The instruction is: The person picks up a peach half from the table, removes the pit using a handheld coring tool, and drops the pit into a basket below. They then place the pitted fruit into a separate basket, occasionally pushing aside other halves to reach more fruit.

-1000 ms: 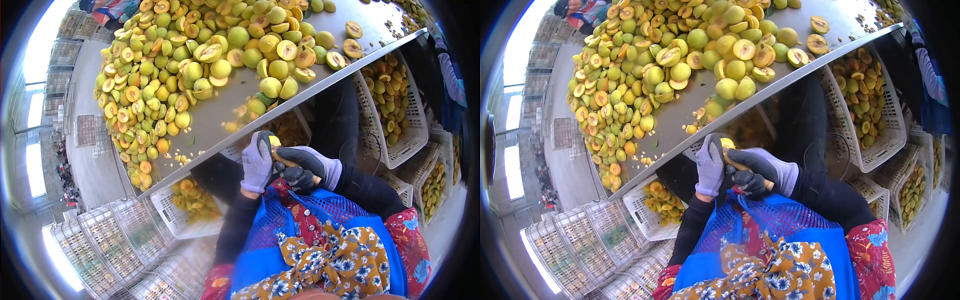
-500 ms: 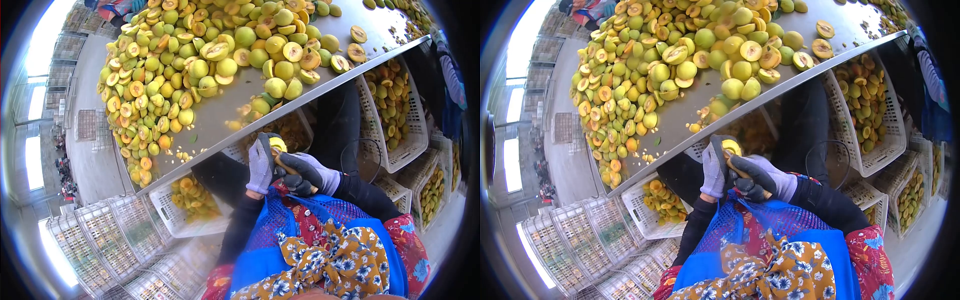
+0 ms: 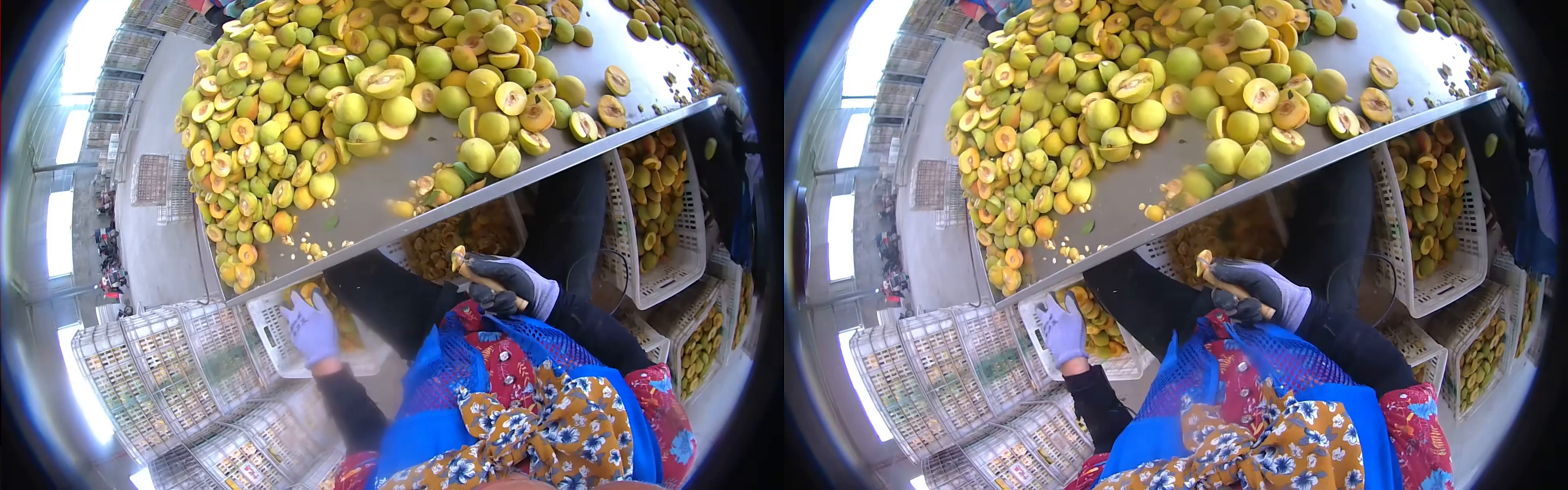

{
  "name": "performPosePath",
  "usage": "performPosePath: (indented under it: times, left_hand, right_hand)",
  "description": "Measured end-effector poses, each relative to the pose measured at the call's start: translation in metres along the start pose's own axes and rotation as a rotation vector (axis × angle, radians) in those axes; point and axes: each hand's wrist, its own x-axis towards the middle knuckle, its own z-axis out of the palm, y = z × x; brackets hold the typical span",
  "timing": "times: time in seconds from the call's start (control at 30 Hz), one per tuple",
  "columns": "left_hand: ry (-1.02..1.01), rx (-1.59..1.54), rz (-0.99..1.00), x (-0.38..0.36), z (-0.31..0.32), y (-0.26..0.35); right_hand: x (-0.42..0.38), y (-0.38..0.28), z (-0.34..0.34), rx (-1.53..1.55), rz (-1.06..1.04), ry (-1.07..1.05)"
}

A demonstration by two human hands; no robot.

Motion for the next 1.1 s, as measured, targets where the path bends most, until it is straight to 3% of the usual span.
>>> performPosePath:
  times: [0.07,0.13,0.17,0.2,0.23,0.3,0.37,0.47,0.57,0.63,0.67,0.7,0.73,0.8,0.9,0.97,1.03,1.1]
  left_hand:
    - [0.248,0.029,0.168,0.03,-0.003,0.02]
    - [0.095,-0.331,0.27,0.074,-0.02,0.077]
    - [-0.135,-0.388,0.227,0.093,-0.033,0.114]
    - [-0.124,-0.341,0.418,0.135,0.01,0.127]
    - [-0.223,-0.496,0.338,0.159,0.024,0.158]
    - [-0.133,-0.644,0.222,0.174,0.042,0.213]
    - [-0.238,-1.084,0.172,0.211,0.094,0.216]
    - [-0.712,-1.572,0.164,0.19,0.077,0.185]
    - [-0.933,-1.749,0.079,0.136,0.035,0.154]
    - [-1.055,-1.807,0.19,0.099,0.011,0.143]
    - [-1.068,-1.838,0.153,0.083,0.01,0.14]
    - [-1.084,-1.867,0.115,0.068,0.011,0.138]
    - [-1.023,-1.774,0.235,0.054,0.011,0.137]
    - [-0.897,-1.619,0.418,0.03,0.009,0.139]
    - [-0.707,-1.488,0.515,0.001,-0.001,0.145]
    - [-0.598,-1.392,0.563,-0.012,-0.015,0.149]
    - [-0.34,-1.133,0.764,-0.021,-0.009,0.146]
    - [-0.111,-0.987,0.859,-0.034,0.003,0.143]
  right_hand:
    - [0.008,-0.003,-0.009,-0.009,0.072,0.001]
    - [0.012,-0.003,-0.013,-0.037,0.108,0.047]
    - [0.012,-0.002,-0.012,-0.063,0.107,0.087]
    - [0.012,-0.001,-0.011,-0.088,0.103,0.127]
    - [0.01,-0.001,-0.007,-0.144,0.075,0.148]
    - [0.001,-0.002,0.006,-0.258,0.022,0.188]
    - [-0.005,-0.003,0.01,-0.192,-0.007,0.112]
    - [-0.006,-0.003,0.0,-0.061,0.035,0.099]
    - [0.0,-0.004,-0.007,-0.491,-0.093,0.156]
    - [-0.001,-0.006,0.01,-0.723,-0.205,0.237]
    - [-0.001,-0.009,0.017,-0.84,-0.268,0.279]
    - [0.005,-0.009,0.011,-1.26,-0.579,0.313]
    - [0.013,-0.008,0.007,-1.673,-0.902,0.339]
    - [0.013,-0.004,0.018,-1.979,-1.059,0.443]
    - [0.011,-0.006,0.047,-1.928,-0.819,0.502]
    - [0.013,-0.003,0.048,-1.94,-0.817,0.492]
    - [0.014,0.001,0.049,-1.889,-0.734,0.502]
    - [0.016,0.006,0.046,-1.914,-0.786,0.509]
